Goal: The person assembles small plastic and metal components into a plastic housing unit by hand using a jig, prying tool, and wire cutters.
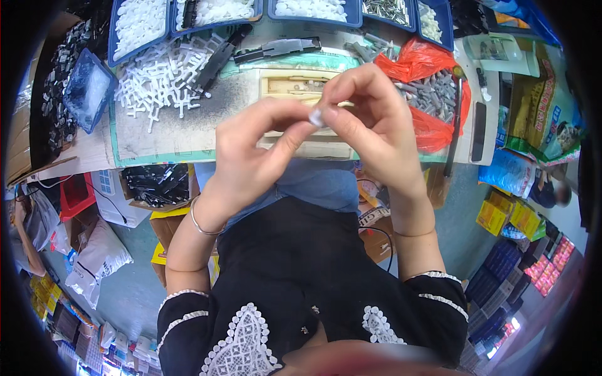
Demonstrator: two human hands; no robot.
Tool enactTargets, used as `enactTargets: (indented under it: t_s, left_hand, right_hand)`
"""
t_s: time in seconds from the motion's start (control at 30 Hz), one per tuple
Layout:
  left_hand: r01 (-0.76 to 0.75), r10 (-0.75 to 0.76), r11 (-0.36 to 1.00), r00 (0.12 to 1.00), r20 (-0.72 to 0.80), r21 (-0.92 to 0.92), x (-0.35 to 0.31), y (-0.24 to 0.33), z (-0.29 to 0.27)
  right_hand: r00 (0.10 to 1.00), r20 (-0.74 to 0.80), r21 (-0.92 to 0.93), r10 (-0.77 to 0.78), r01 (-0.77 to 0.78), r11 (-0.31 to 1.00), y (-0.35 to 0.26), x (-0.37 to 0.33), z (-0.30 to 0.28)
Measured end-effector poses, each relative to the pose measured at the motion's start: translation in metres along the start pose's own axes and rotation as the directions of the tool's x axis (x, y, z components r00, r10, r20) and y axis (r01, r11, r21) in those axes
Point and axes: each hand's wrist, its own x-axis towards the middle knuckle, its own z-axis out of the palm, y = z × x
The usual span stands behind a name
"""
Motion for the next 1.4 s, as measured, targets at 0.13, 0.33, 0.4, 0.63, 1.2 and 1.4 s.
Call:
enactTargets:
  t_s: [0.13, 0.33, 0.4, 0.63, 1.2, 1.4]
  left_hand:
    - [-0.498, 0.501, 0.775, 0.859, 0.102, 0.388, 0.007, -0.003, -0.004]
    - [-0.365, 0.366, 0.923, 0.931, 0.012, 0.124, -0.003, -0.004, 0.0]
    - [-0.263, 0.263, 0.965, 0.962, 0.075, -0.006, -0.006, -0.008, -0.004]
    - [-0.109, 0.129, 0.951, 0.99, 0.053, -0.289, -0.011, -0.01, 0.004]
    - [-0.367, 0.282, 0.54, 0.927, 0.248, 0.758, -0.023, -0.031, -0.004]
    - [-0.395, 0.308, 0.419, 0.909, 0.28, 0.818, -0.029, -0.039, 0.003]
  right_hand:
    - [0.993, -0.007, 0.192, 0.119, -0.115, 0.975, -0.001, -0.005, 0.005]
    - [0.973, -0.101, -0.143, -0.206, 0.191, 0.971, 0.011, -0.019, -0.001]
    - [0.961, -0.056, -0.338, -0.271, 0.237, 0.911, 0.007, -0.021, -0.005]
    - [0.887, 0.13, -0.723, -0.443, 0.39, 0.57, 0.004, -0.022, -0.004]
    - [0.913, 0.286, -0.879, -0.292, 0.371, 0.298, 0.049, -0.016, -0.023]
    - [0.899, 0.387, -0.862, -0.206, 0.432, 0.266, 0.041, -0.005, -0.022]
